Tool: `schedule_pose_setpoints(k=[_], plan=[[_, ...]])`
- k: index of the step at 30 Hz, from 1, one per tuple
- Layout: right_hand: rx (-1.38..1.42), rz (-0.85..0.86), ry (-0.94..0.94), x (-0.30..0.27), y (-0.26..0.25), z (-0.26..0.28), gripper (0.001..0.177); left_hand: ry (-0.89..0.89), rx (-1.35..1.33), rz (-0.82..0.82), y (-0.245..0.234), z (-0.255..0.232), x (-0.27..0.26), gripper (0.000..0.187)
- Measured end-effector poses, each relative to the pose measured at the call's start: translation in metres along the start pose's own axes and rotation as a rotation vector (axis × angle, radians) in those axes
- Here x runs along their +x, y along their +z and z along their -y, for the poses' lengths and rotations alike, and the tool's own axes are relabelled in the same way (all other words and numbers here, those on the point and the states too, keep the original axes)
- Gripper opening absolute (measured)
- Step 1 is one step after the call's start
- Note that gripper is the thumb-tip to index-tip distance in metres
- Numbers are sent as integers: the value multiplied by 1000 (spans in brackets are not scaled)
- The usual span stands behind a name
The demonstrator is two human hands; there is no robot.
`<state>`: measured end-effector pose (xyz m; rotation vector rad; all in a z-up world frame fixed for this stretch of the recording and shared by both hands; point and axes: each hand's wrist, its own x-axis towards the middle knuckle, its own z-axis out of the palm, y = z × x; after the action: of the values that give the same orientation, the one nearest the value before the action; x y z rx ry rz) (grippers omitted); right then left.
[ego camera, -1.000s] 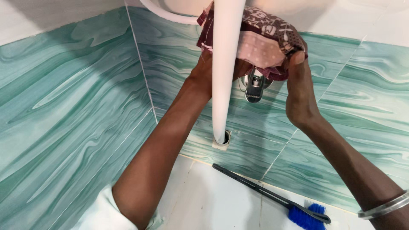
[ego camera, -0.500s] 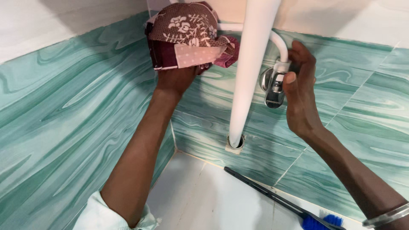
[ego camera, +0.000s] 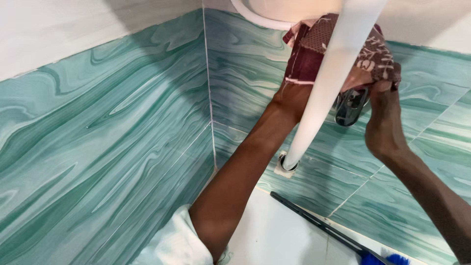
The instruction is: The person wipes the underside of a sink and the connected plumbing pipes with a cloth.
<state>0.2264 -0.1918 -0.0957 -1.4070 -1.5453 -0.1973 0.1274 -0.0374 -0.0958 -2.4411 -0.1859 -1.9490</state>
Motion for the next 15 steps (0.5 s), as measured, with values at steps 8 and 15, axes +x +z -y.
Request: schedule_pose_setpoints(k=[8, 15], plan=[[-64, -8, -121, 0, -5, 27, 93, 44, 53, -9, -40, 24, 0, 28], [-36, 27, -140, 1, -4, 13, 83, 305, 437, -113, -86, 71, -30, 36]])
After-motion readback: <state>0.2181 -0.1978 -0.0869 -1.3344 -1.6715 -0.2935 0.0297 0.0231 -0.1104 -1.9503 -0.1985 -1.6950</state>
